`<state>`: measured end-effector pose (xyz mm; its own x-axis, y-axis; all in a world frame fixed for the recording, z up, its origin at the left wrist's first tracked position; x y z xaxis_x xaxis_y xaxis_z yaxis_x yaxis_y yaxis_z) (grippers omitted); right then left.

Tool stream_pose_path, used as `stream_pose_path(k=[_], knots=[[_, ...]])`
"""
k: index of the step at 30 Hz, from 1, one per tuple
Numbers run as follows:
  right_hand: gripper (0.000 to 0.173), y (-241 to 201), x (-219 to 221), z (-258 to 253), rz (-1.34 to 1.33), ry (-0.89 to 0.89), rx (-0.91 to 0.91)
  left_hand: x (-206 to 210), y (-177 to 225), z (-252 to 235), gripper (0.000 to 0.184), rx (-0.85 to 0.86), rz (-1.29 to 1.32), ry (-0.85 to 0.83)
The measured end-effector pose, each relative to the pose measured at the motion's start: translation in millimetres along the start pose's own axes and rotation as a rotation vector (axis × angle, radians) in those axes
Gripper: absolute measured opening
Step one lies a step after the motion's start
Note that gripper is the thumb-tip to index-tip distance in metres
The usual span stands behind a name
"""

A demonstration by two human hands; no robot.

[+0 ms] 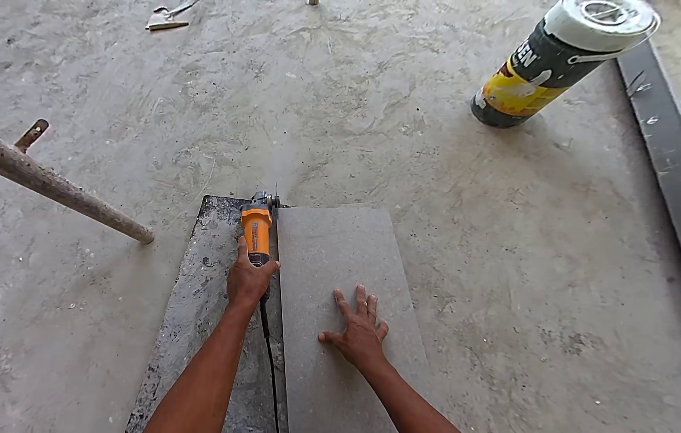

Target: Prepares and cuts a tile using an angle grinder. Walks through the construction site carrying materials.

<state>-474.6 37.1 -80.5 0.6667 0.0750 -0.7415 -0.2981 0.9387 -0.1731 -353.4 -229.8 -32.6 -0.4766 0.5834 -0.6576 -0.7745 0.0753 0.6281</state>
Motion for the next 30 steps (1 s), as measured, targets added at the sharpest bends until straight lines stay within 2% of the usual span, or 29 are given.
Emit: stream_pose_path(k=[7,30], knots=[[0.108,0,1,0,-0.005,0.002,-0.001,-4,-4,12,0.105,0.016,-0.006,-0.002],[0.109,0,1,0,-0.001,0.005,0.000,0,-1,-1,0.106,-0.001,-0.013,-0.017]])
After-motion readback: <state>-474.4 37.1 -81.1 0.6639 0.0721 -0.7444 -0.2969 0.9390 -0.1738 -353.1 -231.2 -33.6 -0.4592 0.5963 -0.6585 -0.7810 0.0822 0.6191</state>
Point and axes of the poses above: each hand's wrist, its own z-axis away from the middle knuckle, its own x-axis out of the palm, y = z × x, the point moved 10 cm from there along -z, towards the middle knuckle, and after that the axes turned 6 degrees about x, right-handed, at the moved point
